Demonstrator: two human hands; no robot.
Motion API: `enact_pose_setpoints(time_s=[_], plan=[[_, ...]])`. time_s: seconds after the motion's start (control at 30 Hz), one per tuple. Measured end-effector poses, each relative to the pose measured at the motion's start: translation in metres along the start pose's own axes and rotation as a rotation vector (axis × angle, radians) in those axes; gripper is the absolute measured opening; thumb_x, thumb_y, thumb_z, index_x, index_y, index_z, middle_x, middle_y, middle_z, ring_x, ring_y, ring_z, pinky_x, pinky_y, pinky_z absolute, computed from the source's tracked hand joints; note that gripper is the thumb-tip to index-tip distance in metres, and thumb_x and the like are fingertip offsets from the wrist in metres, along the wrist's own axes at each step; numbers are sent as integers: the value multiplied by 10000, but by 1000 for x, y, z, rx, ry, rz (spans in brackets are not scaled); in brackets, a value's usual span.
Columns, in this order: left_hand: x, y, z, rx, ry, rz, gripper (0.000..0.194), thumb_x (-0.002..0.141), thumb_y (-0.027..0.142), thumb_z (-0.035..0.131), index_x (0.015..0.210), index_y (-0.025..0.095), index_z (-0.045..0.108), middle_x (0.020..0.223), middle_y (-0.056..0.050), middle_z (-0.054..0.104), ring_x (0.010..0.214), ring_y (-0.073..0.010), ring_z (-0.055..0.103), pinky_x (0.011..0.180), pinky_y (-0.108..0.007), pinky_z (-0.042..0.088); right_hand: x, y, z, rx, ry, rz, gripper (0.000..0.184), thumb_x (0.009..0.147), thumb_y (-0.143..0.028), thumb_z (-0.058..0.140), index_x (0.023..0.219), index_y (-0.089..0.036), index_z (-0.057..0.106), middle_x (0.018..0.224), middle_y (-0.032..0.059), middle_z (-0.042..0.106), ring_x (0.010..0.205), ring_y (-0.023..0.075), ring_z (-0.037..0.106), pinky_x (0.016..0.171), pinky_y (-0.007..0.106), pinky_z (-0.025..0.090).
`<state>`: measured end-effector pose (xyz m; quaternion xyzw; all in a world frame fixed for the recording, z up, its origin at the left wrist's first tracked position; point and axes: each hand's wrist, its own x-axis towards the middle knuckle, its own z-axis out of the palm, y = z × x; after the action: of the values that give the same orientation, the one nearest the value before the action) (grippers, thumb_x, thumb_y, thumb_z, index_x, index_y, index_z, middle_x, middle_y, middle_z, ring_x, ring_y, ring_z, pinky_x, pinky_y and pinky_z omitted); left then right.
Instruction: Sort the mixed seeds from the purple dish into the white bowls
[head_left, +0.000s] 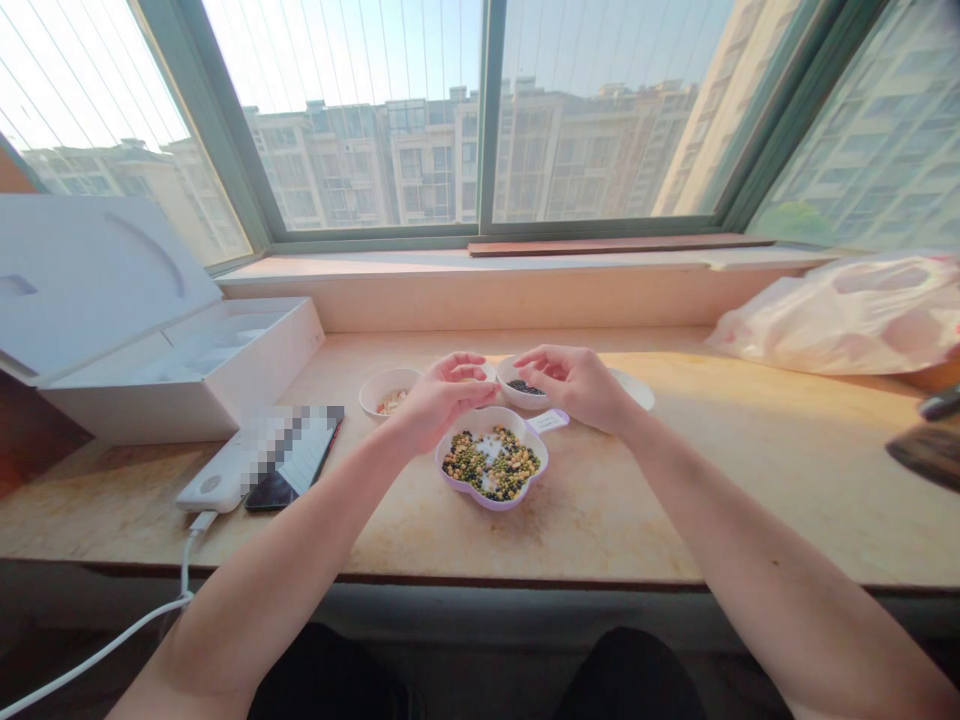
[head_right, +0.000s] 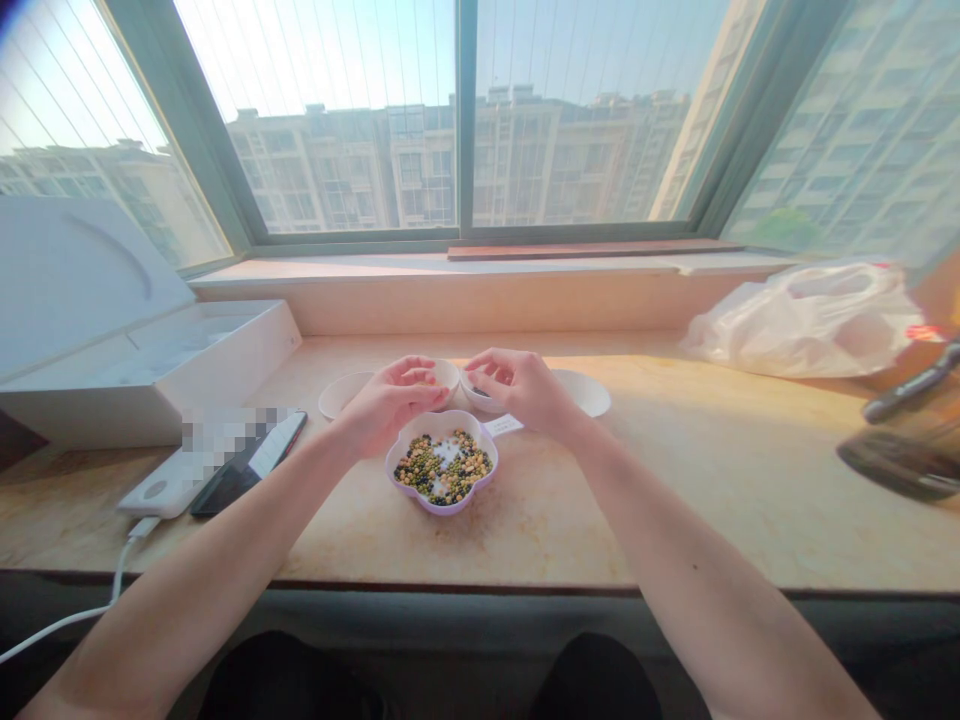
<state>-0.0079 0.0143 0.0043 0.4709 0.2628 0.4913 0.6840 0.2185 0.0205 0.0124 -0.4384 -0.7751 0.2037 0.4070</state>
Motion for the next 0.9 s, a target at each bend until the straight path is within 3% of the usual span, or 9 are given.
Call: enact_pose_setpoints(time_s=[0.13, 0.27, 0.4, 0.57, 0.63, 0.73, 0.83, 0.9], plan=[[0, -4, 0, 13, 32, 1, 427, 684, 35, 836, 1031, 153, 615, 852, 20, 657, 837, -140, 733, 954, -330, 543, -4, -8, 15, 142, -112, -32, 355, 844, -466, 753, 1060, -187, 799, 768, 35, 734, 612, 137, 575, 587, 281, 463], [0, -9, 0, 63, 69, -17, 407, 701, 24, 819, 1033, 150, 622, 868, 5, 673, 800, -129, 719, 929, -338, 556, -4, -10, 23, 149, -113, -38, 324, 831, -493, 763, 893, -177, 803, 738, 35, 721, 583, 123, 551, 569, 279, 442], [-1, -12, 2, 140, 125, -37, 338, 730, 38, 810, 1001, 139, 633, 885, -23, 701, 794, -130, 719, 893, -324, 567, -4, -6, 25, 115, -102, -48, 281, 847, -440, 739, 862, -169, 811, 604, 0, 639, 544, 119, 515, 550, 276, 402], [-2, -11, 6, 270, 93, -24, 249, 797, 115, 801, 977, 135, 630, 928, -62, 728, 827, -133, 719, 922, -333, 577, -6, -6, 25, 31, -95, -108, 228, 859, -360, 686, 822, -172, 809, 622, 9, 654, 543, 120, 525, 544, 270, 389], [-2, -13, 5, 421, 102, 1, 191, 859, 146, 743, 1010, 148, 626, 975, -70, 730, 843, -145, 723, 888, -333, 584, -5, -7, 23, -27, -79, -143, 221, 860, -343, 670, 828, -177, 812, 664, 20, 686, 574, 127, 550, 571, 271, 407], [-3, -18, 2, 865, 84, 118, 155, 878, 91, 648, 1007, 175, 638, 982, -52, 732, 873, -173, 722, 848, -328, 572, -2, -5, 12, -153, -26, -130, 228, 870, -334, 643, 852, -183, 813, 718, 30, 730, 608, 141, 578, 612, 276, 431], [-3, -22, -1, 1287, -112, 255, 198, 872, 31, 572, 957, 192, 649, 937, -28, 737, 919, -195, 708, 873, -329, 539, 4, 5, -7, -350, 88, -31, 238, 871, -308, 608, 851, -187, 813, 750, 43, 757, 635, 164, 614, 646, 288, 449], [-3, -23, -3, 1444, -232, 310, 222, 886, 11, 516, 937, 187, 641, 937, -37, 734, 941, -204, 699, 868, -321, 523, 8, 15, -23, -491, 122, 51, 239, 860, -290, 599, 852, -196, 819, 756, 53, 767, 687, 192, 655, 680, 299, 463]])
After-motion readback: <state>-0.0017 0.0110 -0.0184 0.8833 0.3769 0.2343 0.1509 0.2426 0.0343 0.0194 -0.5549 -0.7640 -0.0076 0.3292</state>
